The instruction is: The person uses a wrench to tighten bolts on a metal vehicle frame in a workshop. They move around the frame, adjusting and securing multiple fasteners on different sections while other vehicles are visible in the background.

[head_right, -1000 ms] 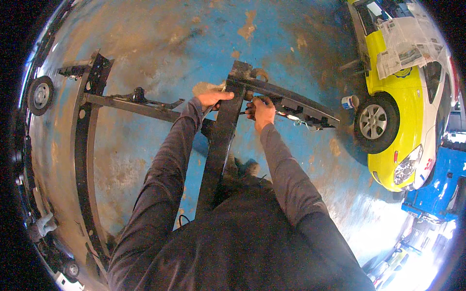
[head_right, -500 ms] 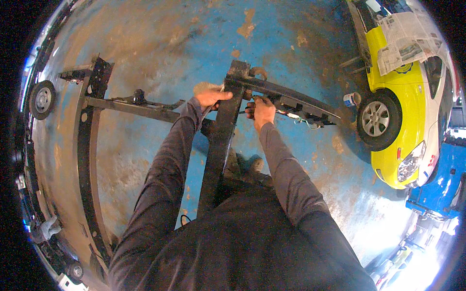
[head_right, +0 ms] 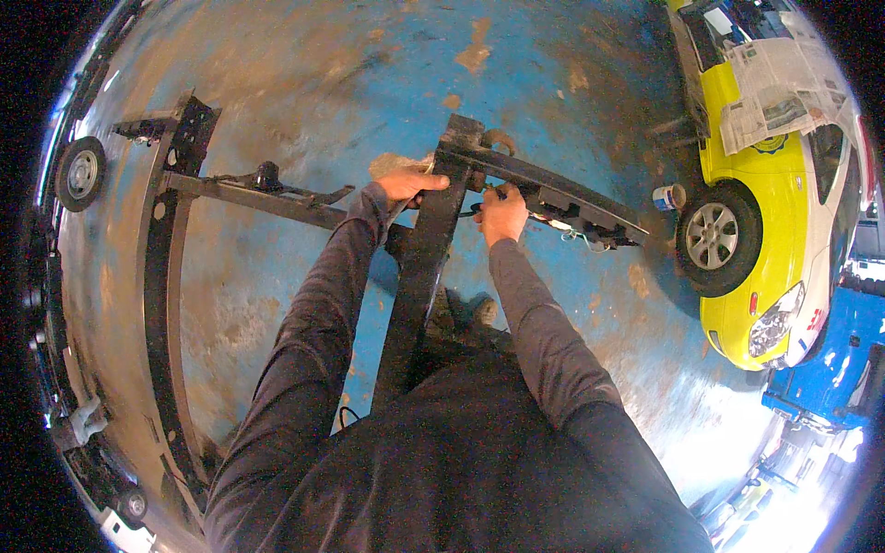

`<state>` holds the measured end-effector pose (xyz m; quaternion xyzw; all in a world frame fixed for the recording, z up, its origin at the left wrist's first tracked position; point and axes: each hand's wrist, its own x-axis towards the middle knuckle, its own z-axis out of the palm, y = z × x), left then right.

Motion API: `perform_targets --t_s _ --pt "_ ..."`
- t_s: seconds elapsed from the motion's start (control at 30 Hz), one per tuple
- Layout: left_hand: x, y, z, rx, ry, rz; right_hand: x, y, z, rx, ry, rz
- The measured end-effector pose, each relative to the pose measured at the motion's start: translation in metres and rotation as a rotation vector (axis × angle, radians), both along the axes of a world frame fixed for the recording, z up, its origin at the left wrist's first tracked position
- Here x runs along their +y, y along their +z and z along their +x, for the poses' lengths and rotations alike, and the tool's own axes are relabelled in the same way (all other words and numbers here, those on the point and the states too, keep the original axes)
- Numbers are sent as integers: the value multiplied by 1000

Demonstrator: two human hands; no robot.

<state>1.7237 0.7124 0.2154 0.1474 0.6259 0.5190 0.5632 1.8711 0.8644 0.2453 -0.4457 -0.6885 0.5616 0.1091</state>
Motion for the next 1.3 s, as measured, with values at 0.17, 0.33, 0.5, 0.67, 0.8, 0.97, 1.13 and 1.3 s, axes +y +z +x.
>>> perform_targets --t_s 0.17,0.33,0.5,0.67,0.8,0.97,1.13,1.3 --pt "6 -37 -8 48 9 49 10 -19 2 104 36 -87" --pt "7 -44 -10 19 -7 41 12 -16 -3 118 11 -182" --pt "6 -34 -10 -23 -61 52 18 -18 -5 151 -30 -304" --pt "5 -19 -1 6 36 85 28 -21 -4 86 -60 -589" --pt "5 -18 -3 6 16 78 41 -23 -2 43 -9 -726" --pt "4 -33 -9 48 -4 52 31 -13 11 119 120 -629" --pt "4 -13 -2 25 5 68 39 -28 37 311 53 -836" --pt "-4 2 0 35 -14 43 30 2 42 414 128 -989"
